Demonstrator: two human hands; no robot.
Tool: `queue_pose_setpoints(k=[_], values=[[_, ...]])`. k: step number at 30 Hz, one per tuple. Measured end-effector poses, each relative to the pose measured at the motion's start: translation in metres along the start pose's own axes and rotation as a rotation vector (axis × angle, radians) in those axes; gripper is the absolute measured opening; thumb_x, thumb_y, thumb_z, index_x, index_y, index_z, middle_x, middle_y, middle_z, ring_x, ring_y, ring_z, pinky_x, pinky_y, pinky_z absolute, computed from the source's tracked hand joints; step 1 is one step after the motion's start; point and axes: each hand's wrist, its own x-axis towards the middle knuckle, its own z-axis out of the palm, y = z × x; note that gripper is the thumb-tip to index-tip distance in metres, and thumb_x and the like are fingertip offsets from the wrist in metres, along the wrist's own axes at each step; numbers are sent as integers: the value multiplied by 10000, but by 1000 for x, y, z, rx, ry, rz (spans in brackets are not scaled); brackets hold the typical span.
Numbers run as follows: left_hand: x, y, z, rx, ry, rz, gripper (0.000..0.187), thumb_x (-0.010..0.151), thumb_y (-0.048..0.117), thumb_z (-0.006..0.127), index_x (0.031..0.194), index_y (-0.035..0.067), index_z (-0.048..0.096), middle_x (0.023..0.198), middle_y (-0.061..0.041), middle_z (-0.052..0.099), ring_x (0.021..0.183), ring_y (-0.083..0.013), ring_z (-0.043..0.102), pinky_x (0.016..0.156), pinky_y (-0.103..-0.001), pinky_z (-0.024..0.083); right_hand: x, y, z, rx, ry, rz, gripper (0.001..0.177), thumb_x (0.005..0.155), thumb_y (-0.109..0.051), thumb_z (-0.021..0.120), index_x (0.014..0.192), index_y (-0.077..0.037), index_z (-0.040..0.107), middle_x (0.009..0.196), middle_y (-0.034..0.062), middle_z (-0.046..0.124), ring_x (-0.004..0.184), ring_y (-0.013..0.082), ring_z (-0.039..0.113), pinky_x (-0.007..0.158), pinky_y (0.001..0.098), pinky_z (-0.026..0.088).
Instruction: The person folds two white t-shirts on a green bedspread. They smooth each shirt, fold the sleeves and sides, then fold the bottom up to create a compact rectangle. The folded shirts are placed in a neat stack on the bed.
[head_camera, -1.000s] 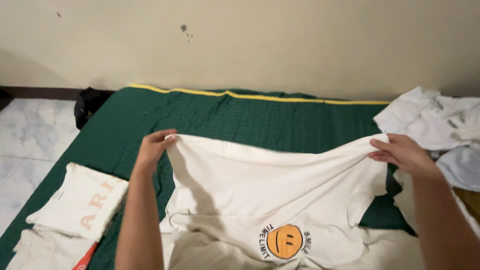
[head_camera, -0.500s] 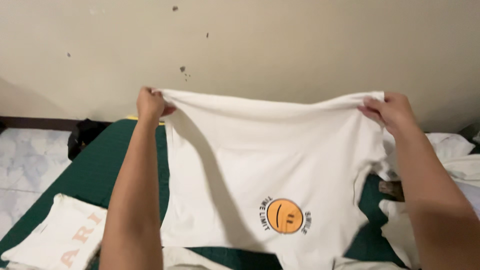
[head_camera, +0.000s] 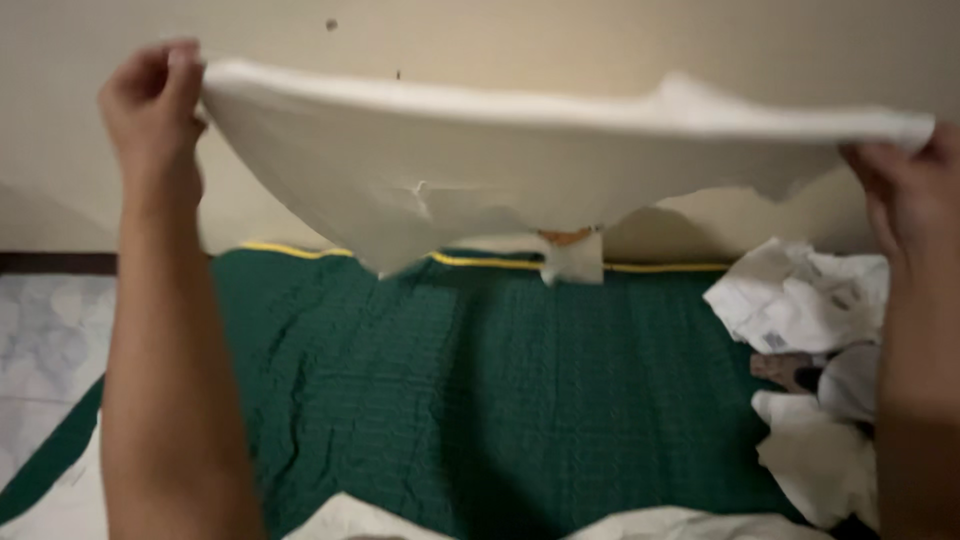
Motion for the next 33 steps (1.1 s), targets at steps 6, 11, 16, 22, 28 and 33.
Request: queue_pose_setpoints(k=[6,11,16,22,28,33], values=[[-161,-24,-81,323,-219,-244,151,1045,176,705,1070,32,744,920,19,684,796,-51,549,687,-220,426,-165,57,-70,-707,-79,418,185,967,-29,783,1074,72,671,943,209,712,856,270,675,759,400,552],[-293,-82,-148,597,-404,-758,270,957,257,693,1108,61,803,849,-94,751,705,-235,611,625,-364,485,-293,86,-95,-1118,-641,621,246,830,-230,878,881,-43,725,822,54,655,680,129,591,649,297,510],[-405,-146,-209,582,-539,-1194,292,926,253,707,1098,38,806,932,-105,803,865,-193,702,816,-327,538,-362,102,-70,-437,-863,1249,238,774,-169,896,879,2,769,745,57,675,726,130,566,674,329,504],[-457,-203,-229,658,-932,-1427,277,883,204,748,1089,37,830,996,-86,846,915,-198,741,857,-335,564,-405,130,-29,-265,-1216,1285,273,793,-217,896,965,-28,801,858,23,734,819,109,640,766,288,529],[-408,-282,-167,709,-835,-1137,367,867,305,714,1127,57,789,998,-105,825,869,-198,744,781,-346,586,-359,211,-16,-372,-997,1334,451,798,-301,774,1215,-130,775,1055,36,816,923,177,697,819,356,568],[-380,-362,-83,857,-592,-945,527,874,398,747,1226,5,729,1137,-196,760,1043,-305,724,897,-398,554,-304,280,1,-608,-420,1312,497,893,-336,732,1329,-98,704,1291,105,712,1100,258,652,895,402,523]])
